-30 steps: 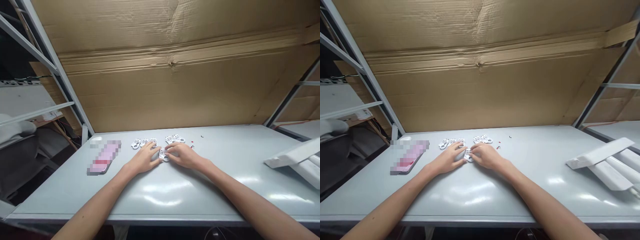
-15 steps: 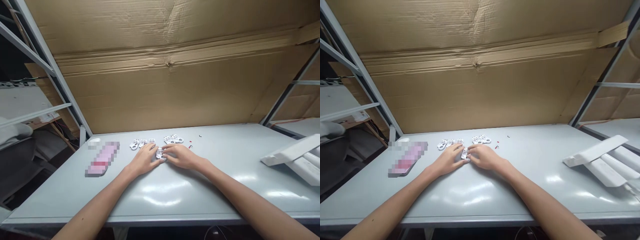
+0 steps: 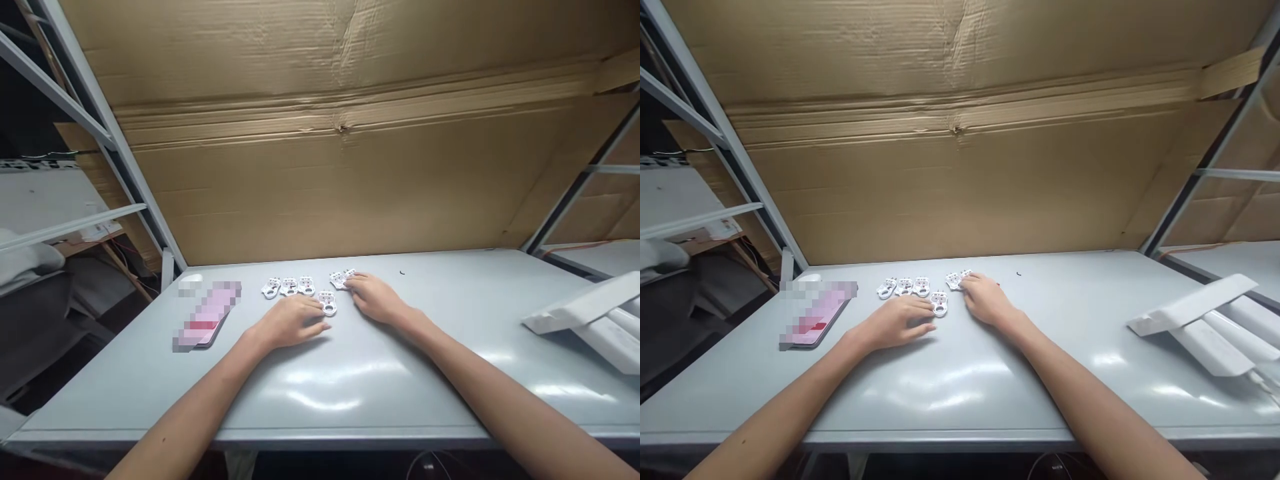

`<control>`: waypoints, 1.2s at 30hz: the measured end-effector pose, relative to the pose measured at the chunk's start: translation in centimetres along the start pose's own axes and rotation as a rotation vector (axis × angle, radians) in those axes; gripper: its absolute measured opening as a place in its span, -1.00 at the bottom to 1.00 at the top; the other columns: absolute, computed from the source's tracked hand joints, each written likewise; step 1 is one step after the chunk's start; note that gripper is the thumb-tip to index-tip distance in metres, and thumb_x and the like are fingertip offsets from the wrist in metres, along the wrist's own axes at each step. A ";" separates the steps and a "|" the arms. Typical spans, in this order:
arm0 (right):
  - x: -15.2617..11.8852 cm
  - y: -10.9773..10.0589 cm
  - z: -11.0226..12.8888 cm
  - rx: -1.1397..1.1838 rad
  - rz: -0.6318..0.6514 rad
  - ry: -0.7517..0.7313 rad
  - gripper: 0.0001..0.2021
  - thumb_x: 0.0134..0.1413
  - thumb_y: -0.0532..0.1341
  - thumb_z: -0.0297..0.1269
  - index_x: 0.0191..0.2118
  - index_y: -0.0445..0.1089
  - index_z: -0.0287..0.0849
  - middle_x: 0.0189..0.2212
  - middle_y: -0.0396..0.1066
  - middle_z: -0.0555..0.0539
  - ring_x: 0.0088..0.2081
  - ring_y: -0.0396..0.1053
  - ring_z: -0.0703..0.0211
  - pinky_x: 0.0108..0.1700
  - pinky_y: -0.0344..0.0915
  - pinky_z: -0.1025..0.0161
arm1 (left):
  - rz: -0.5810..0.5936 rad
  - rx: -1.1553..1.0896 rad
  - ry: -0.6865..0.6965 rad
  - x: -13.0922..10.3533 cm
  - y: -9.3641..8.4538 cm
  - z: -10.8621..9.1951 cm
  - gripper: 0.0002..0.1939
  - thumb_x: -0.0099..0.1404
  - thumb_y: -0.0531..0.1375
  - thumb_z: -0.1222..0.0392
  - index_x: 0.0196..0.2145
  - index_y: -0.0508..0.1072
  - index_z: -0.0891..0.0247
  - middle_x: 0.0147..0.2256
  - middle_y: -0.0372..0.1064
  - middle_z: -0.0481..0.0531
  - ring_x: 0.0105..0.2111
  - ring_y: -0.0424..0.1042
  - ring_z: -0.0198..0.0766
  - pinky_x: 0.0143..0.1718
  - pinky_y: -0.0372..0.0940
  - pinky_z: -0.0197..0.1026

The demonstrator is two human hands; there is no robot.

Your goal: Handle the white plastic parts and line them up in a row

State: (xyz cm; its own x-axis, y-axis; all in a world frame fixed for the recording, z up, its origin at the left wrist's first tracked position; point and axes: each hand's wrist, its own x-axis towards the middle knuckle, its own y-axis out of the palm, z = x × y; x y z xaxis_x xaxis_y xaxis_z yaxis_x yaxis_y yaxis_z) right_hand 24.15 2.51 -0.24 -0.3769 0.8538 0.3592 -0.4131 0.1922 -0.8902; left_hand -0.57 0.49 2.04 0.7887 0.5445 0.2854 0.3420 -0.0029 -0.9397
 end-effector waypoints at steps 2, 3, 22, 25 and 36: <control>0.0 -0.1 0.2 -0.037 0.021 -0.013 -0.67 0.14 0.04 -0.52 -0.16 0.54 -0.15 -0.07 0.51 -0.20 0.04 0.38 -0.08 0.08 0.27 0.04 | 0.054 -0.015 0.031 0.0 -0.2 -0.1 -0.67 0.43 0.06 -0.06 -0.15 0.53 0.15 -0.17 0.51 0.07 -0.10 0.49 -0.11 0.00 0.32 -0.11; 0.0 -0.2 0.4 -0.058 0.024 -0.015 -0.68 0.14 0.05 -0.51 -0.19 0.54 -0.14 -0.10 0.52 -0.20 0.03 0.39 -0.07 0.06 0.28 0.05 | 0.072 -0.022 0.034 -0.1 -0.2 -0.2 -0.66 0.43 0.05 -0.07 -0.11 0.51 0.15 -0.14 0.50 0.08 -0.08 0.47 -0.10 0.02 0.31 -0.10; -0.3 -1.7 1.3 -0.028 -0.026 -0.044 -0.80 0.20 0.14 -0.28 -0.22 0.50 -0.18 -0.12 0.50 -0.21 -0.04 0.40 -0.04 -0.01 0.30 0.09 | 0.202 0.138 -0.139 0.0 1.2 0.6 -0.30 0.46 -0.20 -0.26 0.34 0.06 0.23 0.35 -0.05 0.18 0.38 -0.21 0.06 0.34 -0.34 0.19; -0.4 -2.6 0.9 0.066 0.010 -0.089 -0.71 0.17 0.17 -0.23 -0.02 0.45 -0.16 0.02 0.44 -0.21 0.06 0.35 -0.09 0.08 0.27 0.05 | 0.192 0.135 -0.155 0.0 1.4 0.9 -0.30 0.46 -0.20 -0.26 0.36 0.04 0.22 0.36 -0.06 0.19 0.38 -0.22 0.08 0.33 -0.32 0.20; -1.0 -3.9 1.1 0.111 0.219 -0.060 -0.62 0.10 0.21 -0.30 0.06 0.41 -0.11 0.02 0.43 -0.19 0.01 0.39 -0.08 0.00 0.31 0.08 | 0.066 0.157 -0.181 0.2 1.3 1.5 -0.44 0.47 -0.06 -0.14 0.25 0.22 0.23 0.29 0.11 0.20 0.32 0.02 0.08 0.30 -0.09 0.19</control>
State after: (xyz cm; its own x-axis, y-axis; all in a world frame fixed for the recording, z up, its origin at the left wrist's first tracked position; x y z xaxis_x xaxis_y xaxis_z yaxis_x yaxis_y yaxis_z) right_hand 25.22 0.40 3.20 -0.5149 0.8381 0.1802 -0.4035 -0.0515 -0.9135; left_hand -0.75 1.87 0.55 0.6976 0.6887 0.1977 0.1980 0.0798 -0.9769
